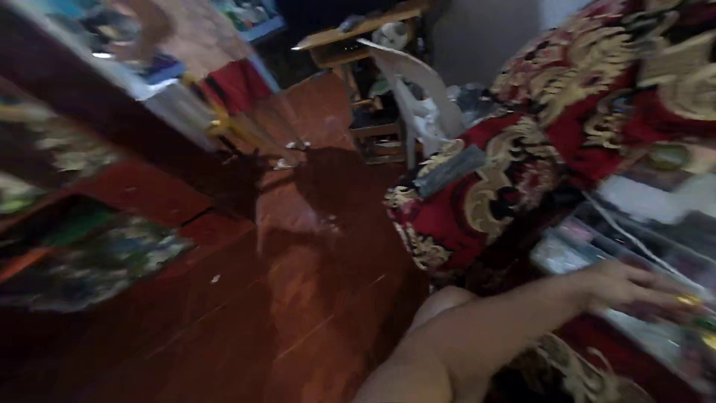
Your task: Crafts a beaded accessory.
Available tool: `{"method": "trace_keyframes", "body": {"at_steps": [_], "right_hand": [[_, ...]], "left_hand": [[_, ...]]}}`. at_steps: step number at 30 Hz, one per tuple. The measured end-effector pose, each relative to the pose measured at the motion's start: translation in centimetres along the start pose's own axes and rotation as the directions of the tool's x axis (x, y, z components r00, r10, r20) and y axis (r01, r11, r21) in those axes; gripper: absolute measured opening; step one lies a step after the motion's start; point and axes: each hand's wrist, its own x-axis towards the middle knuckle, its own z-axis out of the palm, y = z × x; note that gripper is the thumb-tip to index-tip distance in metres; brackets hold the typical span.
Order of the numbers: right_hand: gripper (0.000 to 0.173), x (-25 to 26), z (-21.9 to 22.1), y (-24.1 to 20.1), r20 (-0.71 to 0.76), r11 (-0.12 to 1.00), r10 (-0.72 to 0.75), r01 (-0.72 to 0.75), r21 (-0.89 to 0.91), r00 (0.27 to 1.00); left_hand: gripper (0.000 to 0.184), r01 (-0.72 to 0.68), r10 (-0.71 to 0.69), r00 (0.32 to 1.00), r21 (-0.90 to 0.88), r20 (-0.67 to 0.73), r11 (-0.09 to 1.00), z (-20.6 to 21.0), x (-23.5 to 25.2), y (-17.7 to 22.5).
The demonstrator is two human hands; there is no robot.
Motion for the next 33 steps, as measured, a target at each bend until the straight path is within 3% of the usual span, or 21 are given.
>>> {"method": "trace_keyframes", "body": {"at_steps": [5,9,16,33], "right_hand": [[0.016,-1.1,1.0,0.0,-0.203,0.987,-0.157,0.145,-0.072,0.966],[0.012,-1.1,1.1,-0.3,-0.242,0.991,-0.127,0.113,-0.068,0.962],[0.010,-1.1,1.4,-0.4,-0.264,0.995,-0.099,0.100,-0.008,0.959],[0.009,-1.0,1.5,-0.8,-0.284,0.999,-0.046,0.043,-0.017,0.958]], "left_hand": [[0.028,0.111,-0.101,0.989,-0.084,0.112,0.990,0.2,1.3,-0.7],[0.025,0.153,-0.138,0.983,-0.125,0.119,0.980,0.3,1.6,-1.1],[0.016,0.222,-0.205,0.972,-0.159,0.114,0.962,0.4,1.8,-1.2],[0.018,0.240,-0.217,0.968,-0.210,0.125,0.948,0.3,2.0,-1.7]]}}
